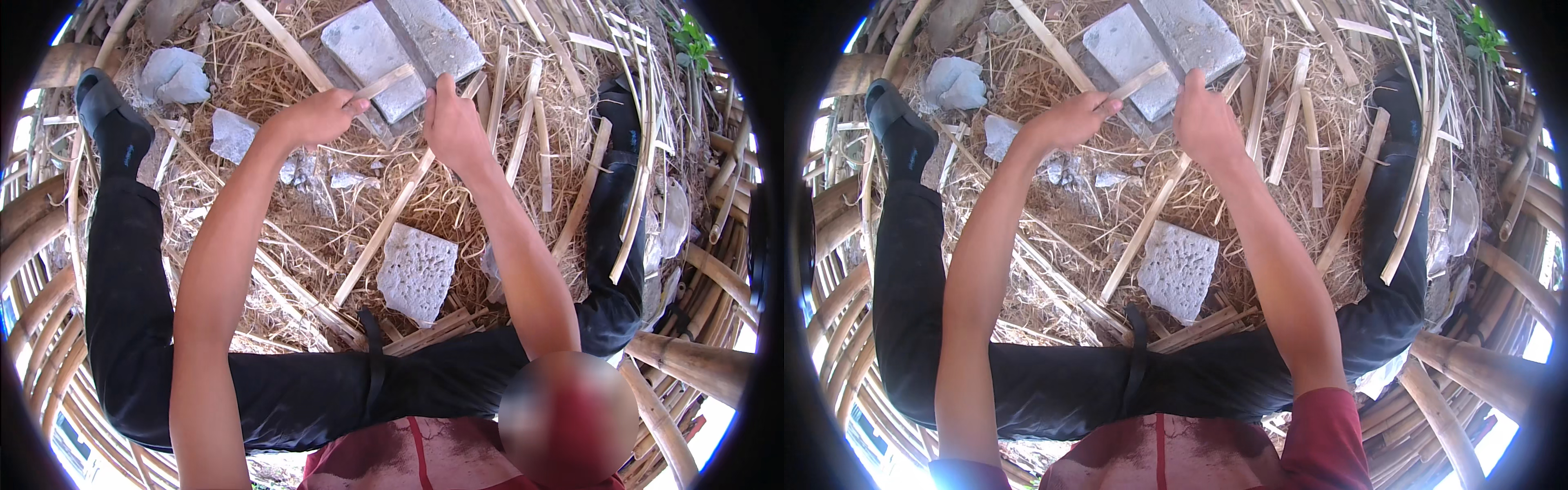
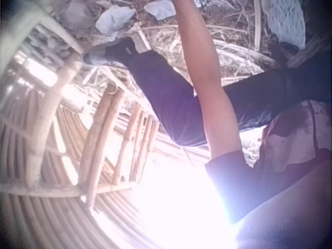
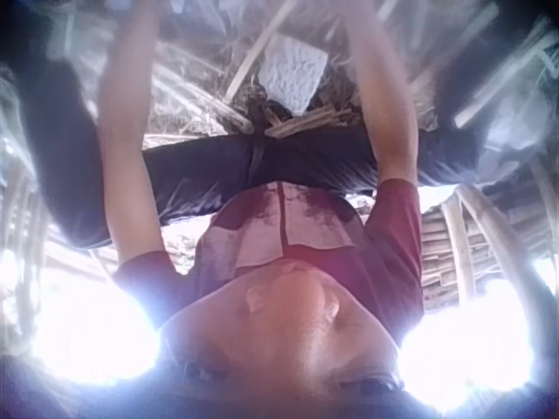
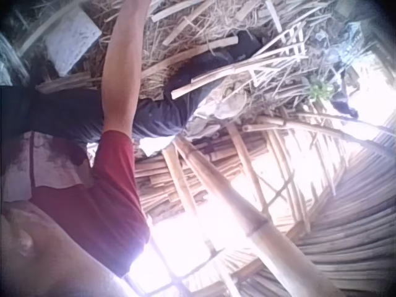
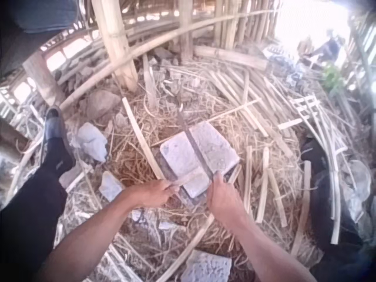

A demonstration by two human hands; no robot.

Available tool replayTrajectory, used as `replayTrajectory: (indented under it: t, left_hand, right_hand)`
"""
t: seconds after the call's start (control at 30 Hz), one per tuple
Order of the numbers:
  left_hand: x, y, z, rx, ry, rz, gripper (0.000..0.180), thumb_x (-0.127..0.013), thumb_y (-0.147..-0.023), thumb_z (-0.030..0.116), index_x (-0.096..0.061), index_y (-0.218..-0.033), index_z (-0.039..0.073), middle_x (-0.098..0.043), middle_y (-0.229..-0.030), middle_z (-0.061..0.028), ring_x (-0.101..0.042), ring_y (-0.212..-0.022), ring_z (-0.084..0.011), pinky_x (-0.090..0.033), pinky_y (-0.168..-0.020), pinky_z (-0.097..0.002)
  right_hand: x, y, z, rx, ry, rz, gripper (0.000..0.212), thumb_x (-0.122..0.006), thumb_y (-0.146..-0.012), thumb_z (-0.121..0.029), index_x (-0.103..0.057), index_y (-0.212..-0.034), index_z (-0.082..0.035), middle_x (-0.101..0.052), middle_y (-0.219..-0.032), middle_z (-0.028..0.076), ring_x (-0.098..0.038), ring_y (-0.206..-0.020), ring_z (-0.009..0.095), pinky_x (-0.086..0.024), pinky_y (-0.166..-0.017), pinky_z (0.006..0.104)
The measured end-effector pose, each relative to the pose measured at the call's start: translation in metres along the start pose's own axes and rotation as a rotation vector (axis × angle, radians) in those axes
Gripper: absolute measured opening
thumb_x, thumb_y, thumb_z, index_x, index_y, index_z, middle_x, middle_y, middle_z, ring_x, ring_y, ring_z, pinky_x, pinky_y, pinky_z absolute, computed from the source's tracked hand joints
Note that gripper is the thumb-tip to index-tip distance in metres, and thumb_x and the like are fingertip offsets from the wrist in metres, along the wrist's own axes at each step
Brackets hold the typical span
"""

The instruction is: The person shaves and tapers a bamboo stick using a knife against a stone and then uses a multi-tool to work on a small wooden component.

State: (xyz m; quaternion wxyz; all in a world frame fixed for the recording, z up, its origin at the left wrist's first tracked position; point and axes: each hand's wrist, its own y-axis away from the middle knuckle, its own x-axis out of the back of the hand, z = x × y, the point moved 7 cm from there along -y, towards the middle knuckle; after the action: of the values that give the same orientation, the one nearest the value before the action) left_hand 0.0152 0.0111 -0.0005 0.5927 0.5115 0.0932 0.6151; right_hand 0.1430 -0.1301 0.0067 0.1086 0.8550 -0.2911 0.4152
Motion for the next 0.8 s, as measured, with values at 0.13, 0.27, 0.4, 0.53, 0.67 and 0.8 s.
replayTrajectory:
  t: [0.13,0.27,0.4,0.53,0.67,0.8]
  left_hand:
    - [-0.003,-0.006,-0.013,-0.026,-0.052,0.034,0.062,-0.035,-0.109,0.052,-0.049,-0.145,0.005,-0.052,-0.074,-0.0055,-0.052,-0.062,-0.0175,-0.049,-0.062,-0.0399]
    - [-0.008,0.006,-0.006,0.061,-0.095,-0.020,0.062,-0.034,-0.109,0.051,-0.053,-0.142,0.003,-0.061,-0.086,-0.0112,-0.063,-0.081,-0.0247,-0.052,-0.082,-0.0452]
    - [-0.012,0.008,-0.021,-0.114,-0.089,0.145,0.058,-0.034,-0.109,0.050,-0.059,-0.125,0.000,-0.066,-0.101,-0.0174,-0.065,-0.100,-0.0333,-0.049,-0.094,-0.0494]
    - [-0.013,0.008,-0.023,-0.098,-0.098,0.082,0.057,-0.035,-0.109,0.048,-0.061,-0.121,-0.002,-0.066,-0.105,-0.0200,-0.065,-0.104,-0.0362,-0.048,-0.094,-0.0502]
    - [-0.010,0.010,-0.017,-0.129,-0.102,0.065,0.057,-0.035,-0.109,0.047,-0.060,-0.121,-0.002,-0.066,-0.103,-0.0192,-0.065,-0.103,-0.0349,-0.049,-0.094,-0.0493]
    - [-0.012,0.005,-0.023,-0.148,-0.106,0.148,0.057,-0.035,-0.109,0.049,-0.060,-0.117,-0.002,-0.064,-0.097,-0.0177,-0.064,-0.098,-0.0332,-0.048,-0.092,-0.0487]
  right_hand:
    - [0.025,-0.004,-0.014,-0.111,-0.129,-0.007,0.018,-0.044,-0.106,-0.016,-0.040,-0.102,0.001,-0.063,-0.067,0.031,-0.064,-0.065,0.054,-0.051,-0.060,0.0591]
    - [0.029,0.010,-0.018,-0.045,-0.116,0.092,0.019,-0.046,-0.105,-0.016,-0.040,-0.102,0.001,-0.062,-0.065,0.031,-0.063,-0.064,0.054,-0.049,-0.058,0.0599]
    - [0.006,0.017,-0.004,-0.020,-0.125,0.047,0.018,-0.047,-0.105,-0.016,-0.040,-0.102,0.001,-0.060,-0.063,0.031,-0.062,-0.062,0.054,-0.047,-0.054,0.0597]
    - [0.011,0.017,-0.016,-0.014,-0.184,0.065,0.018,-0.047,-0.105,-0.016,-0.039,-0.101,0.000,-0.060,-0.062,0.030,-0.061,-0.060,0.054,-0.046,-0.053,0.0591]
    - [-0.008,0.008,-0.017,-0.047,-0.088,-0.021,0.019,-0.046,-0.105,-0.016,-0.039,-0.101,0.001,-0.061,-0.064,0.031,-0.062,-0.062,0.053,-0.047,-0.055,0.0601]
    - [-0.014,-0.002,-0.001,-0.076,-0.076,-0.094,0.019,-0.046,-0.104,-0.015,-0.039,-0.100,0.003,-0.062,-0.065,0.031,-0.064,-0.063,0.053,-0.050,-0.056,0.0600]
